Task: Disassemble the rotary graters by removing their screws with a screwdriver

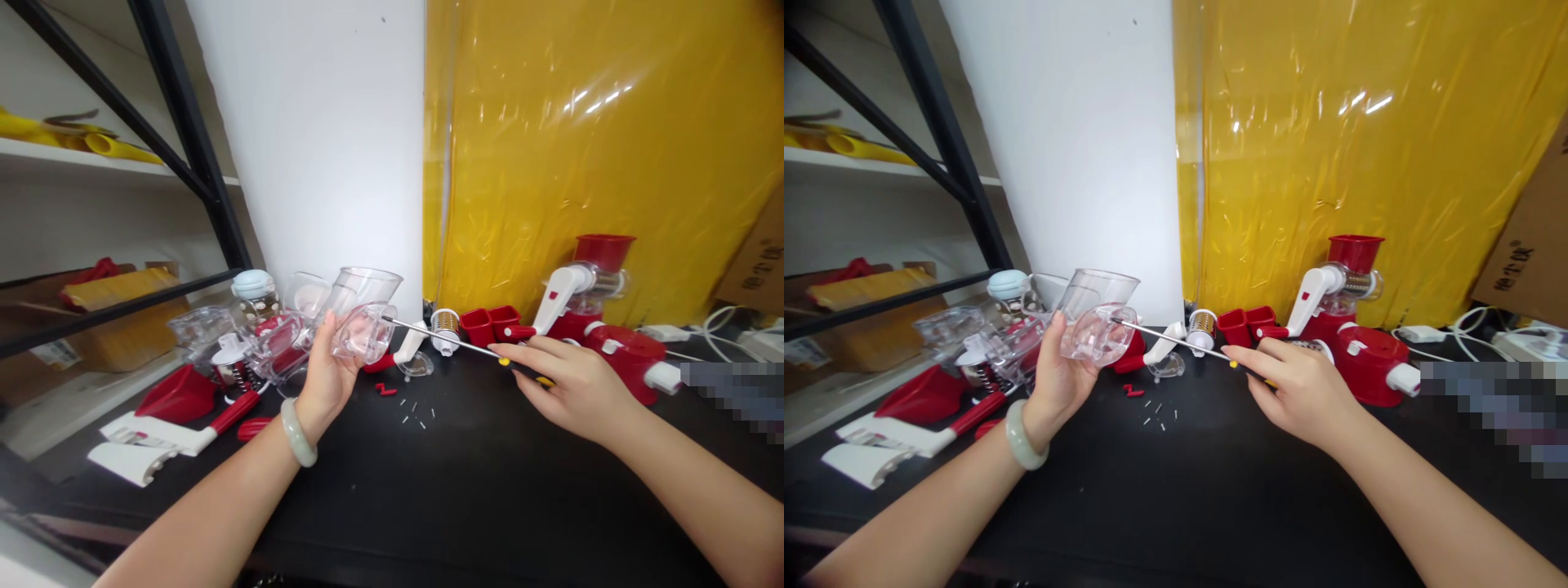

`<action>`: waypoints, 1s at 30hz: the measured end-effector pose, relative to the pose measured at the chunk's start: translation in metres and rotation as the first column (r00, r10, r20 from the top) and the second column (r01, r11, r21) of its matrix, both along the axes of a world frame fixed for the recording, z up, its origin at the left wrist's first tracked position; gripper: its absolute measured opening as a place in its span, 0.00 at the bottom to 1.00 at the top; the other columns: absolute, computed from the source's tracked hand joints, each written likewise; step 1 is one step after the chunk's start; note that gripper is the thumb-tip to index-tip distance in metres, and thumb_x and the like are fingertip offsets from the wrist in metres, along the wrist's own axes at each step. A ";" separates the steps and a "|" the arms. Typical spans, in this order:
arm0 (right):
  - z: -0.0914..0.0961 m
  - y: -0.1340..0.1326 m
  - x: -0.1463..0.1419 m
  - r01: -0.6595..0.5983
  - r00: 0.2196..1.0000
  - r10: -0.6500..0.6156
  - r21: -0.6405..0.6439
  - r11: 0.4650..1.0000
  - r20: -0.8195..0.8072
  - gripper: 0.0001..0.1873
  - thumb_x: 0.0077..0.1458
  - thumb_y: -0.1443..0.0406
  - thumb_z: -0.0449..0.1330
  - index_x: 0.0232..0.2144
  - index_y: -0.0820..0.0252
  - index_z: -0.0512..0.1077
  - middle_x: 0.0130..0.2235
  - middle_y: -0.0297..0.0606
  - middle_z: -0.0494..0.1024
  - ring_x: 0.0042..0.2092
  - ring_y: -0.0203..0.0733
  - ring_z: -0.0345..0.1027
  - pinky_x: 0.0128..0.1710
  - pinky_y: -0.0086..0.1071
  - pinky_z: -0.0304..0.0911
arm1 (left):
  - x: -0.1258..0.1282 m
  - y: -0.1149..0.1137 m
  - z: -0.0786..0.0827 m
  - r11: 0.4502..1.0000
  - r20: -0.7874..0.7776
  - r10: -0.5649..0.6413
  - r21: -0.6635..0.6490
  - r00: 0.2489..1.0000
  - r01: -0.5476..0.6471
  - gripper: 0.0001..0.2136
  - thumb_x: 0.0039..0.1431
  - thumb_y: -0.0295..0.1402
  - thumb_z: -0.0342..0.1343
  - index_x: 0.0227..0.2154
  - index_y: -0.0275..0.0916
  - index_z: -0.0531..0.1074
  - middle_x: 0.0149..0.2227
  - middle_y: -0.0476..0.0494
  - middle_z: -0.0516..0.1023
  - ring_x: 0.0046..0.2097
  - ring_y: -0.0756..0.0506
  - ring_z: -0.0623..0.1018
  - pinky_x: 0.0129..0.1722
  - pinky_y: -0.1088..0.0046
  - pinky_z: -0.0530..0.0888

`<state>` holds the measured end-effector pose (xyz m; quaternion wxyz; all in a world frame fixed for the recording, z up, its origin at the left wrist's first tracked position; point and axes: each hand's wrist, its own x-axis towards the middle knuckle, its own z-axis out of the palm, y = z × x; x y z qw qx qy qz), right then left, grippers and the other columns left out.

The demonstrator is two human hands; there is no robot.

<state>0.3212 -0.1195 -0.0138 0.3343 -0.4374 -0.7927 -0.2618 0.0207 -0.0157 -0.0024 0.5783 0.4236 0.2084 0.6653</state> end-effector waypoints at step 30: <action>0.002 0.006 0.002 -0.060 0.985 -0.016 -0.430 0.901 -0.172 0.18 0.65 0.56 0.54 0.54 0.49 0.72 0.47 0.37 0.83 0.42 0.43 0.79 0.39 0.35 0.73 | -0.004 0.003 0.002 0.989 -0.009 0.130 0.069 0.991 -0.129 0.22 0.44 0.48 0.70 0.36 0.39 0.73 0.35 0.47 0.82 0.32 0.44 0.82 0.25 0.73 0.76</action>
